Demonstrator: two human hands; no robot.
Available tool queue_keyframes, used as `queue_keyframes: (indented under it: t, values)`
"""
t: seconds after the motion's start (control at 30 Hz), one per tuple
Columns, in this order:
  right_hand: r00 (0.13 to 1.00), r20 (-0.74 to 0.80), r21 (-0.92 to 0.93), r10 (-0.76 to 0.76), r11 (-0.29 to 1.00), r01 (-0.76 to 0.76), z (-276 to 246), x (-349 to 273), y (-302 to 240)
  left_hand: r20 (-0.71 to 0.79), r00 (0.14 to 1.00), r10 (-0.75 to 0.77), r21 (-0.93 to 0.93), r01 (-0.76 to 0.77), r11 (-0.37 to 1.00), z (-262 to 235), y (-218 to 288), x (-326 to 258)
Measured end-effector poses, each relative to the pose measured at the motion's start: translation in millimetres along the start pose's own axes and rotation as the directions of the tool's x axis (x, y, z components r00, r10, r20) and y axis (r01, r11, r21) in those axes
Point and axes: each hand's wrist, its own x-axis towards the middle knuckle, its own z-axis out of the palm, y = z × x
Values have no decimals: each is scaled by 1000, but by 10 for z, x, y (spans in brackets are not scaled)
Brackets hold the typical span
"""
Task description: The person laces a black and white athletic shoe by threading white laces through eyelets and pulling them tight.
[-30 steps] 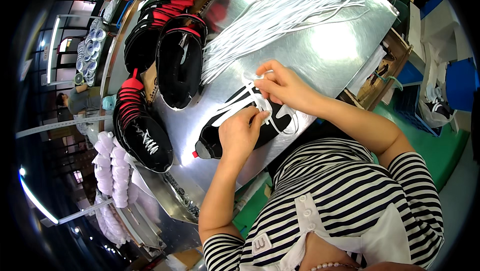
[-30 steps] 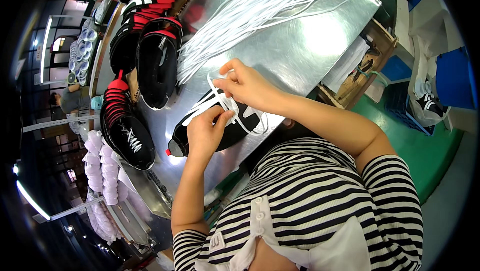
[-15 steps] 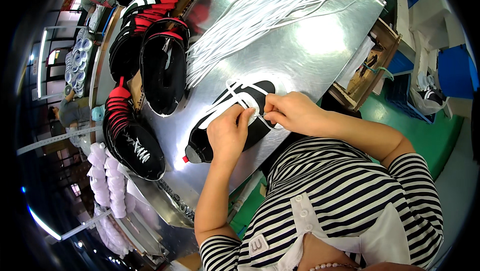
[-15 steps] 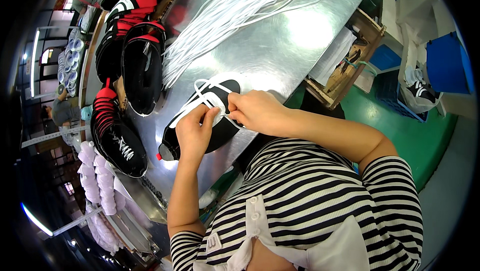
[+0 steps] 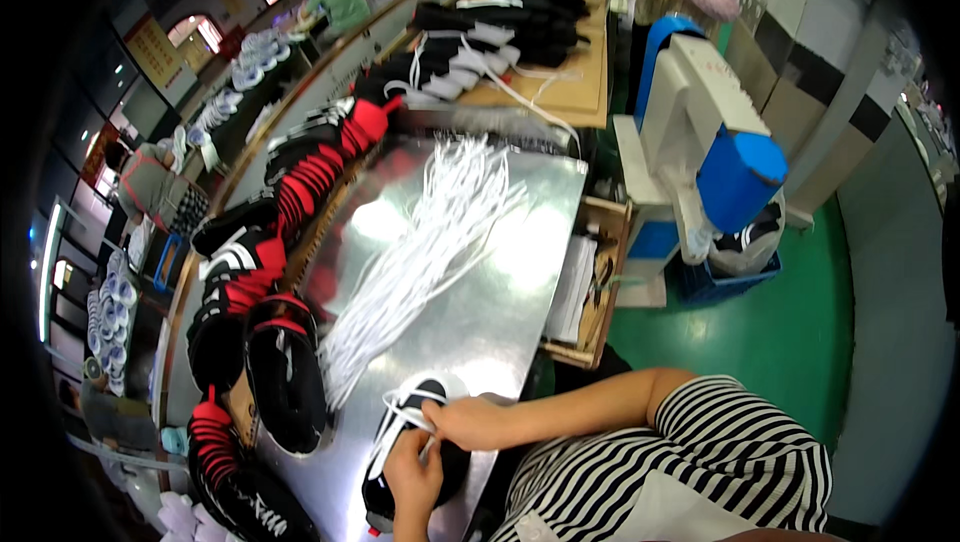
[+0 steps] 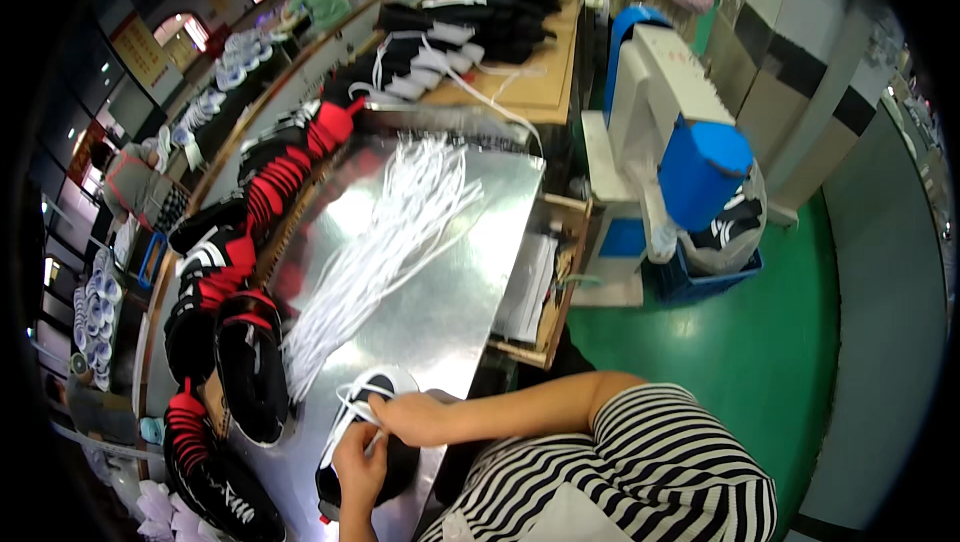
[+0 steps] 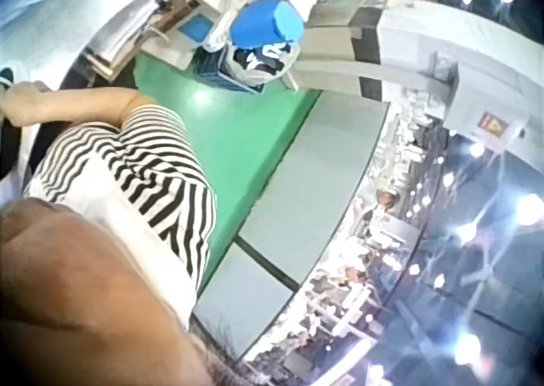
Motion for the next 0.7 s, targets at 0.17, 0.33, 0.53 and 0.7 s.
queue_keyframes:
  t: [0.17, 0.33, 0.53, 0.7]
  values:
    - [991, 85, -12, 99, 995, -98, -863, -455, 62, -176, 958, 227, 256, -178, 950, -179, 176, -246]
    - [980, -172, 634, 97, 773, 35, -753, -51, 374, -96, 923, 373, 359, -317, 878, -105, 306, -219]
    - [966, -231, 511, 119, 860, 16, -530, 161, 121, 377, 913, -154, -432, 320, 843, -554, -128, -315]
    - [966, -253, 434, 49, 898, 68, -395, 93, 126, 622, 722, -305, -604, 689, 400, -327, -274, -177]
